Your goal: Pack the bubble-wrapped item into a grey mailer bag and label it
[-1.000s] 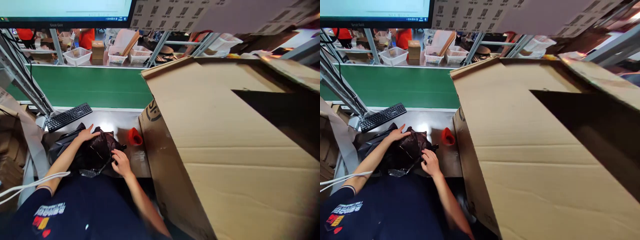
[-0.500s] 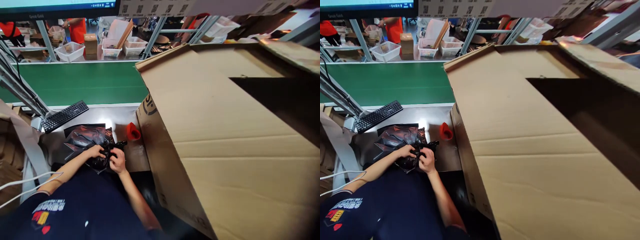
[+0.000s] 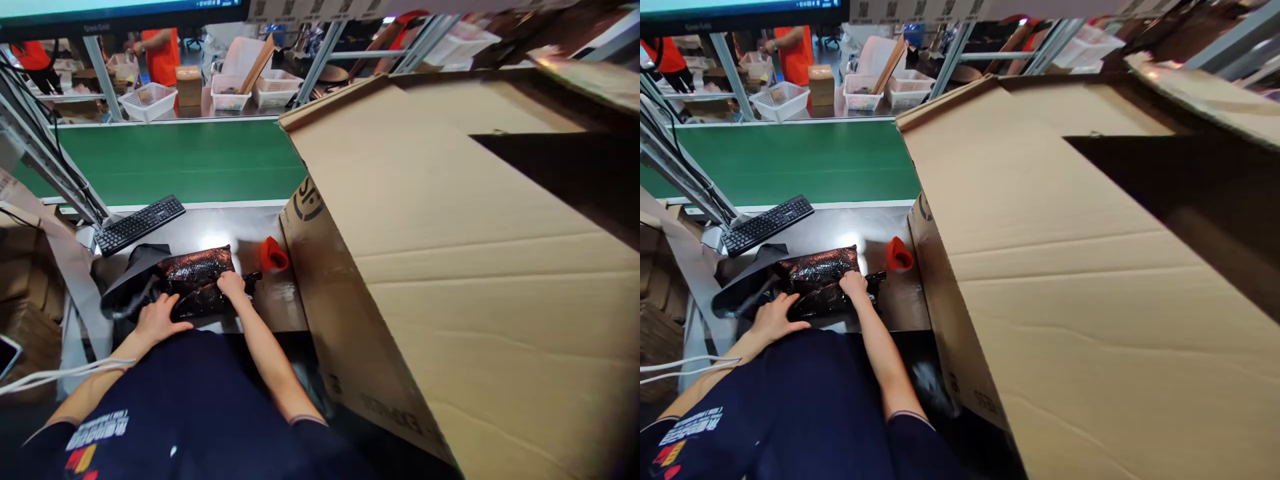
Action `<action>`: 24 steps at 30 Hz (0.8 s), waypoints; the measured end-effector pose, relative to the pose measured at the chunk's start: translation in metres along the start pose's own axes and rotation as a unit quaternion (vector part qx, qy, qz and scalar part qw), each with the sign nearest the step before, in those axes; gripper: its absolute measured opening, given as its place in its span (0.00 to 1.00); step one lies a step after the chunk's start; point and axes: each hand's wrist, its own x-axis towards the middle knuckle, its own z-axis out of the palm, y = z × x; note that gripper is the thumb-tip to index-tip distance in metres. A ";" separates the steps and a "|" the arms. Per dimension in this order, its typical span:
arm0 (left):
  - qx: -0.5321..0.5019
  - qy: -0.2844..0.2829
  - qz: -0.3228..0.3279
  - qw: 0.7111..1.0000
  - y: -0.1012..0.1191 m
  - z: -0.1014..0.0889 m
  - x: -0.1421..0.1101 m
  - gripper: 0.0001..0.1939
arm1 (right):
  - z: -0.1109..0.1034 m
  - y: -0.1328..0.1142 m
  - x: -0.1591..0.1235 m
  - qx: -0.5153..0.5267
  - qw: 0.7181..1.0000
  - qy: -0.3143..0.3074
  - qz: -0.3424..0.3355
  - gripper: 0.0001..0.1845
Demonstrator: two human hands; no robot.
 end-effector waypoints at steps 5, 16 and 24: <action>-0.094 -0.081 0.009 0.992 -0.009 0.026 0.038 0.18 | -0.001 -0.004 -0.007 -0.007 1.000 0.003 0.002 0.18; -0.305 -0.085 0.003 0.948 -0.057 0.045 0.071 0.30 | 0.019 0.000 -0.035 0.084 0.874 0.129 -0.461 0.24; -0.271 -0.059 -0.084 0.957 -0.054 0.036 0.066 0.26 | -0.002 -0.025 -0.012 0.019 0.856 0.094 -0.507 0.13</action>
